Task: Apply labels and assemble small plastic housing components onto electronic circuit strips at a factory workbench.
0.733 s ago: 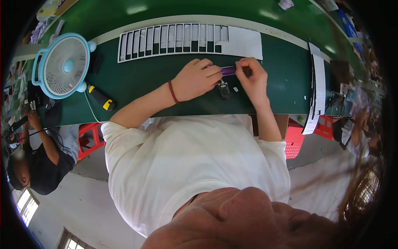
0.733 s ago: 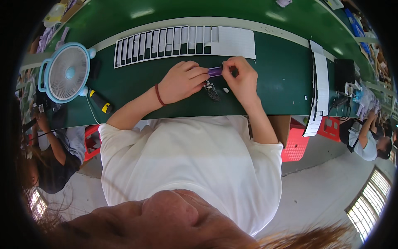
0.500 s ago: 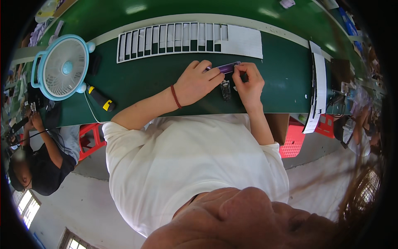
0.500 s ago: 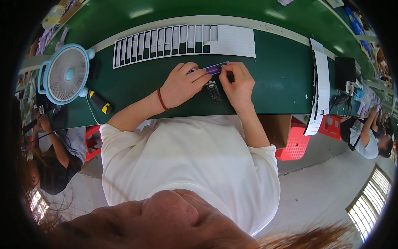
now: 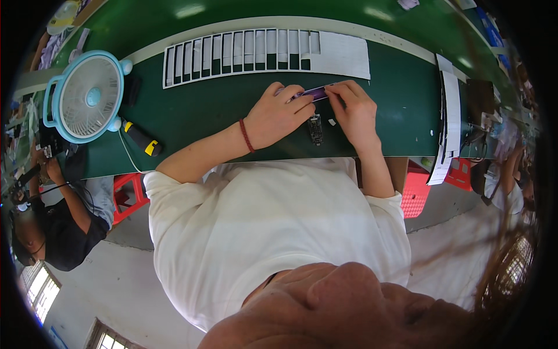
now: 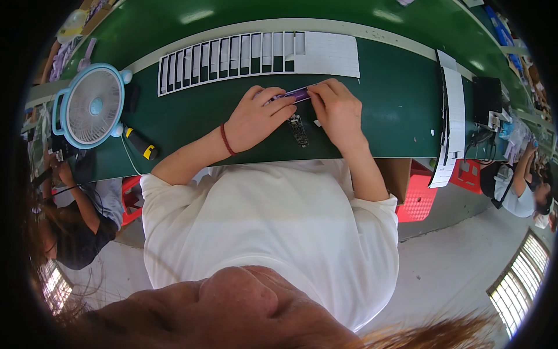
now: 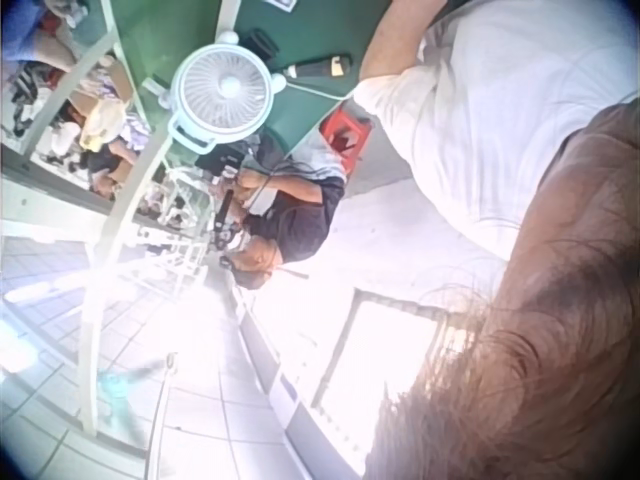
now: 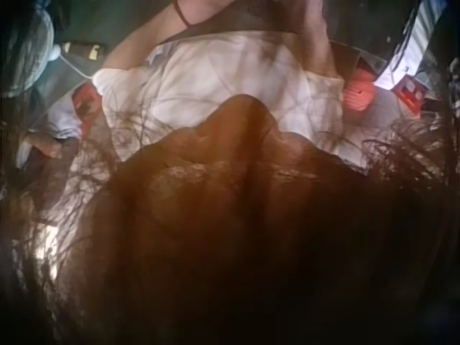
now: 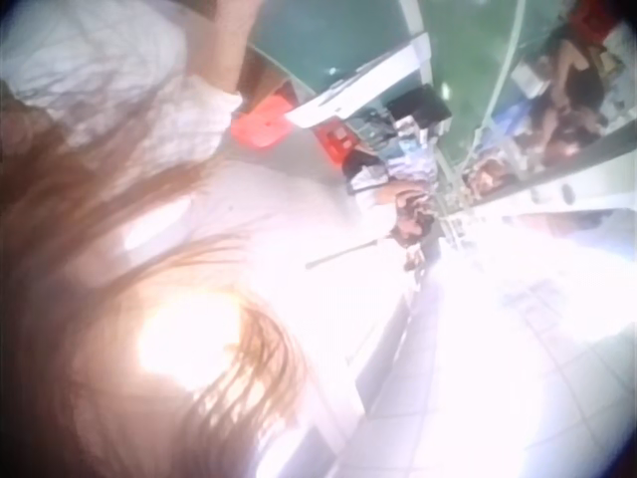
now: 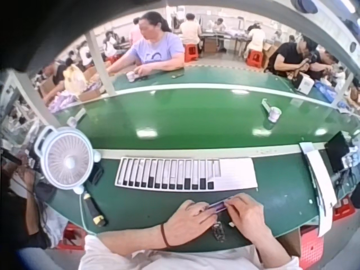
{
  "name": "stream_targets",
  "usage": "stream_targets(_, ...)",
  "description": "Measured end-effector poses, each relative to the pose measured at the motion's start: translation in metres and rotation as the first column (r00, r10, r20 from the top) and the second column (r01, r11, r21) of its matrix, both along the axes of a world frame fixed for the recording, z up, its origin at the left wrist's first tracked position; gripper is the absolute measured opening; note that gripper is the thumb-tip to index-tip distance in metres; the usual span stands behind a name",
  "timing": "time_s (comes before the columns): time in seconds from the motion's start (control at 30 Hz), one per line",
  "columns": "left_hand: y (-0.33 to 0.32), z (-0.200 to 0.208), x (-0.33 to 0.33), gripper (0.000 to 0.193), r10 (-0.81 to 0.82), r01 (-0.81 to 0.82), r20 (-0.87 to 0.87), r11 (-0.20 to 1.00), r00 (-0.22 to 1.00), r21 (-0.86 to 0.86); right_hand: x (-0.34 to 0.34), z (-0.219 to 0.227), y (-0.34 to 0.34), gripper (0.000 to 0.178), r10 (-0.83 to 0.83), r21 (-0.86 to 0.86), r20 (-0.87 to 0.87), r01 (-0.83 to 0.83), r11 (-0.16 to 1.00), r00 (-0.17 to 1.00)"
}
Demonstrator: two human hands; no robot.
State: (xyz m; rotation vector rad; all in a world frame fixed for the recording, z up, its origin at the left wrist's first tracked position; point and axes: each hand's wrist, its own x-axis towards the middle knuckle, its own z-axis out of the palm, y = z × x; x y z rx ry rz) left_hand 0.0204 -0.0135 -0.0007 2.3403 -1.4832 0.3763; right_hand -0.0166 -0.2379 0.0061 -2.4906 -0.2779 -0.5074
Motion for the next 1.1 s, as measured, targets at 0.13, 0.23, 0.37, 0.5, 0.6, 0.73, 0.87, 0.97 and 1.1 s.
stream_targets(0.13, -0.003, -0.003, 0.002, 0.016, 0.004, -0.002, 0.037, 0.999, 0.999, -0.043, -0.002, 0.006, -0.018, 0.015, 0.116, -0.105, -0.012, -0.117, 0.988, 0.993)
stream_targets(0.23, -0.003, -0.004, 0.004, 0.017, -0.005, 0.006, 0.012, 0.999, 1.0, -0.047, 0.007, 0.015, -0.024, 0.02, 0.243, -0.252, -0.017, -0.24, 0.938, 0.97)
stream_targets(0.37, -0.003, -0.002, 0.005, 0.017, -0.021, 0.022, 0.011, 0.998, 1.0, -0.05, 0.017, 0.031, -0.026, 0.024, 0.339, -0.424, -0.093, -0.345, 0.837, 0.936)
stream_targets(0.5, -0.001, -0.003, 0.005, 0.023, -0.029, 0.028, -0.022, 1.0, 0.999, -0.006, 0.029, 0.031, -0.019, 0.016, 0.412, -0.578, -0.126, -0.404, 0.709, 0.903)
stream_targets(0.6, 0.0, -0.002, 0.005, 0.029, -0.039, 0.041, -0.057, 0.999, 0.998, 0.034, 0.039, 0.029, -0.023, 0.014, 0.437, -0.553, -0.174, -0.455, 0.698, 0.882)
stream_targets(0.73, -0.001, -0.001, 0.007, 0.019, -0.058, 0.059, 0.011, 0.997, 0.998, -0.042, 0.05, 0.031, -0.035, 0.015, 0.452, -0.261, -0.287, -0.523, 0.812, 0.845)
stream_targets(0.87, 0.003, -0.006, 0.016, 0.018, -0.097, 0.096, -0.024, 0.994, 0.995, -0.046, 0.031, 0.023, -0.037, 0.017, 0.37, -0.08, -0.231, -0.396, 0.915, 0.9)
stream_targets(0.97, 0.014, 0.001, 0.021, 0.021, -0.036, 0.041, -0.146, 0.999, 0.989, 0.029, 0.005, 0.027, -0.05, 0.018, 0.226, 0.058, -0.292, -0.219, 0.974, 0.929)
stream_targets(1.1, 0.016, 0.005, 0.027, 0.027, -0.045, 0.043, -0.312, 0.999, 0.949, -0.015, -0.016, 0.031, -0.063, 0.034, 0.084, -0.43, -0.085, -0.112, 0.896, 0.993)
